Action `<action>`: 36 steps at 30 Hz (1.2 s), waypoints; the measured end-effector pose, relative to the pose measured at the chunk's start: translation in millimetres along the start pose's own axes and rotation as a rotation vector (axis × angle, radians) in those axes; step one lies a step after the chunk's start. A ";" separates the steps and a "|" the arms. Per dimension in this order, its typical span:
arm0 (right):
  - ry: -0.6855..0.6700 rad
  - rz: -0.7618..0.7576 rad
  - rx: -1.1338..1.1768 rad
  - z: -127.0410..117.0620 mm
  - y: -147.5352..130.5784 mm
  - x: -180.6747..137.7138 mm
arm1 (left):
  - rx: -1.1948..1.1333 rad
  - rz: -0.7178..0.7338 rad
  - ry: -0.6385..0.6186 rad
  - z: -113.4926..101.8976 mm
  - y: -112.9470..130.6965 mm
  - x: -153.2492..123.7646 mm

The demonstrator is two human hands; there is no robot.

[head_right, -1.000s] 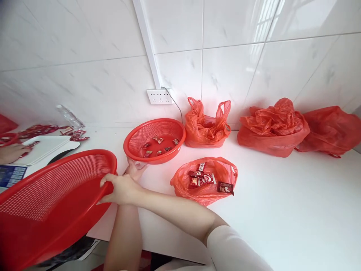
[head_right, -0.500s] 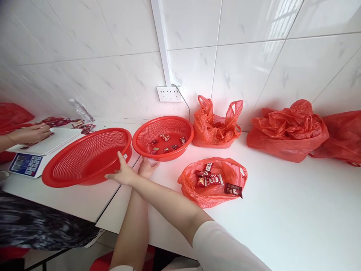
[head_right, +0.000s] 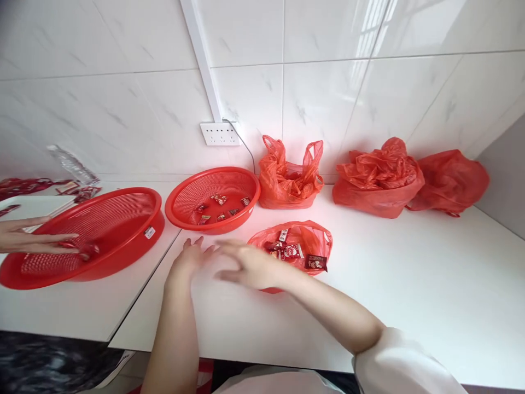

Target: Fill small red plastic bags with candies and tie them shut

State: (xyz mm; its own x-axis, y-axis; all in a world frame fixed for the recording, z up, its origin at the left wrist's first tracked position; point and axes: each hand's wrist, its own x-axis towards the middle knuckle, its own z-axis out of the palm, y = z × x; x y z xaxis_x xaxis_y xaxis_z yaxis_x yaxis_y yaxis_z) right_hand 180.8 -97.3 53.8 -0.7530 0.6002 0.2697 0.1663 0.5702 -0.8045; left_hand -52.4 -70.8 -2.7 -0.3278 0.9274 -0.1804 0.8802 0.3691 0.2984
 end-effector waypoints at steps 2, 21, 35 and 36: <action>0.259 0.180 -0.257 -32.2 20.0 -32.0 | -0.037 0.108 -0.024 -2.6 18.1 -25.5; 1.246 -0.062 0.363 -142.8 6.5 -87.9 | -1.549 0.767 0.058 -87.2 106.8 -56.8; 0.610 -0.237 -0.036 -77.1 -25.7 -32.3 | -0.996 0.855 -0.484 -52.4 144.0 -73.0; 0.605 -0.223 -0.070 -79.0 -22.5 -30.8 | -1.035 0.804 -0.497 -51.3 142.6 -70.0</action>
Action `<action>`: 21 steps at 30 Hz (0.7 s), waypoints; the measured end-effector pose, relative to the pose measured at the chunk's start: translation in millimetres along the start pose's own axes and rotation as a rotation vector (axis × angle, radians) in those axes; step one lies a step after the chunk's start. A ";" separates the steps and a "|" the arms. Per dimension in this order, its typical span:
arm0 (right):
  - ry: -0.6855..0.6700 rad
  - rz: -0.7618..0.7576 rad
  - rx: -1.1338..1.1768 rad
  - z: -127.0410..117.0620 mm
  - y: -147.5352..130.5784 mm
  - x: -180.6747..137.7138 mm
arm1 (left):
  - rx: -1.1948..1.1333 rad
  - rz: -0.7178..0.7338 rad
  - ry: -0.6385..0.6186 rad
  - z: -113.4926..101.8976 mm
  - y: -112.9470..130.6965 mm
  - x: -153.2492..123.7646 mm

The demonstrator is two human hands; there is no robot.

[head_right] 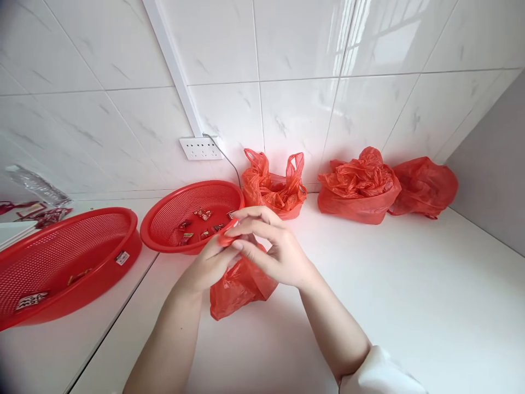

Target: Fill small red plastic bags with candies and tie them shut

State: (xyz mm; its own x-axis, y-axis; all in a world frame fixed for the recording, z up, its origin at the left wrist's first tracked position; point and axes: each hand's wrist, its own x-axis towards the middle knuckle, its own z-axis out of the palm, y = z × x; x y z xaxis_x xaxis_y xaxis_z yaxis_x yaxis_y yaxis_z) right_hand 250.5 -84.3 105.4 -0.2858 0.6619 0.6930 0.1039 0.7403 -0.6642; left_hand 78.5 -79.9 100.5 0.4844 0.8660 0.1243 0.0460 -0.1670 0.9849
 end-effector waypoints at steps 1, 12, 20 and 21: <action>-0.010 0.015 -0.023 -0.8 4.0 1.4 | -0.043 -0.035 0.017 -2.9 -2.2 0.4; 0.133 0.244 0.169 -7.8 24.2 6.0 | -0.199 -0.188 0.074 -17.4 -1.5 6.3; -0.442 0.178 0.126 -16.1 10.8 -3.3 | -0.051 -0.071 0.061 -29.3 -0.6 7.0; -0.452 0.188 0.158 -14.7 11.0 -2.4 | 0.057 -0.057 -0.003 -29.8 1.7 3.6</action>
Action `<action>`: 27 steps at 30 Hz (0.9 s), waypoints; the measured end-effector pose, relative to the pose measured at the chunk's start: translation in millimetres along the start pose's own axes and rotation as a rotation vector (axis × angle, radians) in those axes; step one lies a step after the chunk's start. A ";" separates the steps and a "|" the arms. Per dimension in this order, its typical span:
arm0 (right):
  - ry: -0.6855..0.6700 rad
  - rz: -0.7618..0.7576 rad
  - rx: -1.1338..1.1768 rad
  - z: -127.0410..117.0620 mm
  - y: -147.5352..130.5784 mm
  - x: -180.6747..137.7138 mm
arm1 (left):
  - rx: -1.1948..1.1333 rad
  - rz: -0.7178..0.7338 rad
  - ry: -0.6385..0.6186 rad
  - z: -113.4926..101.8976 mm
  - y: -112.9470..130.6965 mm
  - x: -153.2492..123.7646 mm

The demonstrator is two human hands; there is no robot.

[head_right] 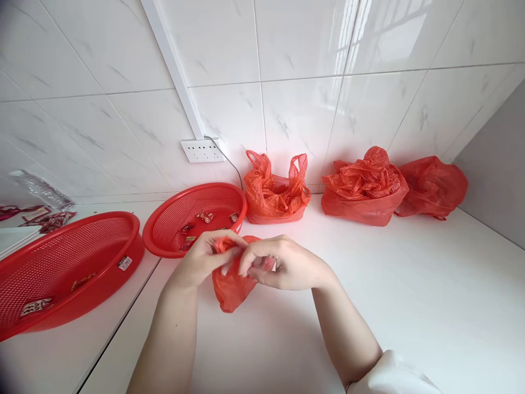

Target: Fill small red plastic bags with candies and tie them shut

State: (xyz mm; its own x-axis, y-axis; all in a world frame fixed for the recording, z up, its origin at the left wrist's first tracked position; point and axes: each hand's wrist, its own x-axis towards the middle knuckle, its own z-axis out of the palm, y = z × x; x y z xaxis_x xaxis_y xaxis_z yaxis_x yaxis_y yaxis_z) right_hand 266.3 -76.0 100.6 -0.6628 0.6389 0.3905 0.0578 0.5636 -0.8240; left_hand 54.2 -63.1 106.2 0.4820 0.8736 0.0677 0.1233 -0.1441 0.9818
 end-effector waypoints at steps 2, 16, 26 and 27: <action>0.096 -0.004 0.088 1.9 2.7 5.4 | 0.271 0.003 -0.076 0.4 3.9 -8.0; 0.222 0.263 0.385 7.7 29.3 22.5 | 0.704 0.762 0.573 4.5 -9.9 1.7; 0.136 0.184 0.413 0.0 29.9 15.0 | 0.395 0.750 0.513 7.1 -10.2 1.5; 0.137 0.181 0.414 -0.4 28.9 14.3 | 0.382 0.738 0.511 7.5 -11.1 1.9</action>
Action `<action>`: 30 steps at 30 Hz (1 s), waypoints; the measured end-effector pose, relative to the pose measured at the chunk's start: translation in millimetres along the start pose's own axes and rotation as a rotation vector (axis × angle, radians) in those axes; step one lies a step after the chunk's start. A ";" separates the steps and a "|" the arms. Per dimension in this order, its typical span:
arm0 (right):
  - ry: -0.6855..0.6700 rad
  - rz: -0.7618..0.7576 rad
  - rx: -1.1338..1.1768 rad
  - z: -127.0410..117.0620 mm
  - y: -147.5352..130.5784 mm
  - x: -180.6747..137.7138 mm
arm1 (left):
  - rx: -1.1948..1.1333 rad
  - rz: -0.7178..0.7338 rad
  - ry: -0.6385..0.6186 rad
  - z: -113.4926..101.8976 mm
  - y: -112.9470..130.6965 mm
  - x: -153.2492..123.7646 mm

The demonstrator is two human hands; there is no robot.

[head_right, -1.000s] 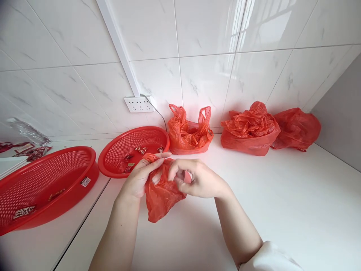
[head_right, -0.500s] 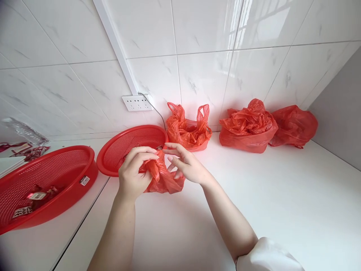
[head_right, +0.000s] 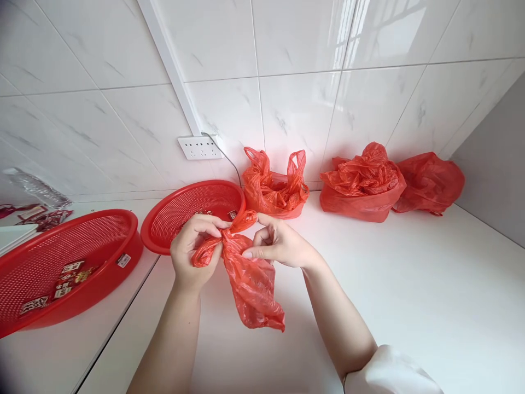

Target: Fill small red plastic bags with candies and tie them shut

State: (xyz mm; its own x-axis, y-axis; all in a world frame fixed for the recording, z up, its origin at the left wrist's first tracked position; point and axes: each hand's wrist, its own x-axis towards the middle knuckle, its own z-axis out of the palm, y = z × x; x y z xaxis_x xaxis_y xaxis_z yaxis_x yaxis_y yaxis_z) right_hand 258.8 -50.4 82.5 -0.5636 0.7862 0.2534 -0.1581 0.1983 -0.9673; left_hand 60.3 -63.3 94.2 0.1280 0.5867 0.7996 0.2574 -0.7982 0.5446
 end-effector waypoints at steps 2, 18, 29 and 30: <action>0.051 -0.036 0.004 0.7 -3.0 -1.0 | -0.024 -0.020 -0.033 1.3 -0.7 -0.7; 0.220 -0.021 0.382 -4.3 -3.3 0.7 | 0.023 -0.214 0.019 -3.4 5.3 2.6; 0.206 0.058 0.597 -6.7 -12.5 -0.5 | -0.079 -0.390 -0.047 -3.7 3.3 2.7; 0.209 0.060 0.585 -8.9 -14.3 -2.8 | -0.073 -0.395 -0.025 -6.3 2.2 3.1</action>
State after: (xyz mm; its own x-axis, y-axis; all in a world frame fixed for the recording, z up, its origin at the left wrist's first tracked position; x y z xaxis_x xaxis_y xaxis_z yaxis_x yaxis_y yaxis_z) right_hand 269.8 -50.2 95.6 -0.4239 0.8958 0.1338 -0.5827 -0.1566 -0.7975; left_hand 55.3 -64.1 99.4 0.0563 0.8530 0.5189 0.2232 -0.5173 0.8262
